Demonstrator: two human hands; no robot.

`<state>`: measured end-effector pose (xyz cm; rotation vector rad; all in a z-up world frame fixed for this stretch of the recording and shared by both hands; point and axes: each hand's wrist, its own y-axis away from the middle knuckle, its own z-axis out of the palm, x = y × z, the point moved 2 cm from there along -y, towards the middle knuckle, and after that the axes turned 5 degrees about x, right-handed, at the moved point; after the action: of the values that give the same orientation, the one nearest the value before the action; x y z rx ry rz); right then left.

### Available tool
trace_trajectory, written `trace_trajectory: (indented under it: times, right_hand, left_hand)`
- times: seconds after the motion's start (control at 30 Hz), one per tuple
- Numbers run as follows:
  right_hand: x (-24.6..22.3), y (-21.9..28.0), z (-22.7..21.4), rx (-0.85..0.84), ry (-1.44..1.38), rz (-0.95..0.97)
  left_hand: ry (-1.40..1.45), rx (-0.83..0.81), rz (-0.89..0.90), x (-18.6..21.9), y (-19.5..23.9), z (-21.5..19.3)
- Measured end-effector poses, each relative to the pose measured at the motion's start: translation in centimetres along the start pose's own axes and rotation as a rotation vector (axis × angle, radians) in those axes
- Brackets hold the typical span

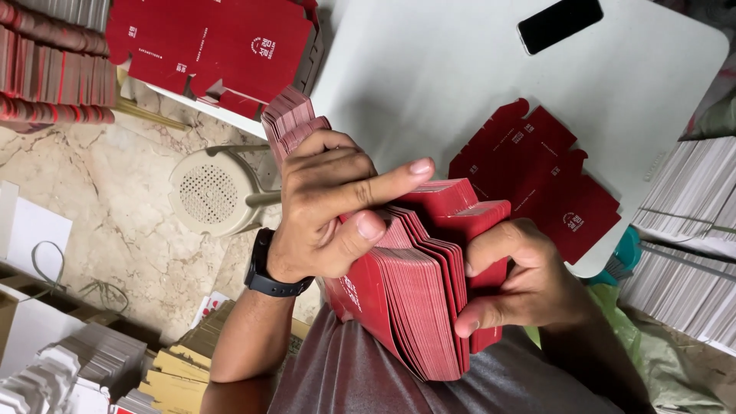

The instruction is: Organizing and stacking flat, unfolded red cardboard boxes on a table and in a storage area.

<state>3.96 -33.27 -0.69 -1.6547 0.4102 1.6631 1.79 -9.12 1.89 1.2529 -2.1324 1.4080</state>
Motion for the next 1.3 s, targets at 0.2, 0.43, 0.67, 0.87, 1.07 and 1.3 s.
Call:
trace_trajectory:
  times: [0.2,0.43,0.67,0.87,1.07,1.3]
  right_hand:
    - [0.9,1.5,0.3,0.021,-0.116,-0.043]
    - [-2.0,0.0,0.3,0.050,0.287,0.003]
    - [-1.2,2.4,-2.5,0.060,0.255,0.008]
    - [-1.5,3.4,-4.9,-0.005,0.160,-0.011]
    - [-1.6,4.5,-7.1,-0.043,0.085,-0.082]
    - [-2.4,4.9,-8.7,-0.090,0.031,-0.106]
  left_hand:
    - [-0.002,0.003,0.019,-0.6,-0.2,-0.3]
    - [-0.029,0.011,0.035,-0.1,-0.5,0.6]
    - [-0.087,0.039,0.037,1.1,-0.7,2.7]
    - [-0.095,0.068,0.017,2.6,-0.5,5.1]
    - [-0.094,0.081,-0.007,4.1,-0.4,7.9]
    - [-0.107,0.092,-0.032,5.8,-0.7,9.8]
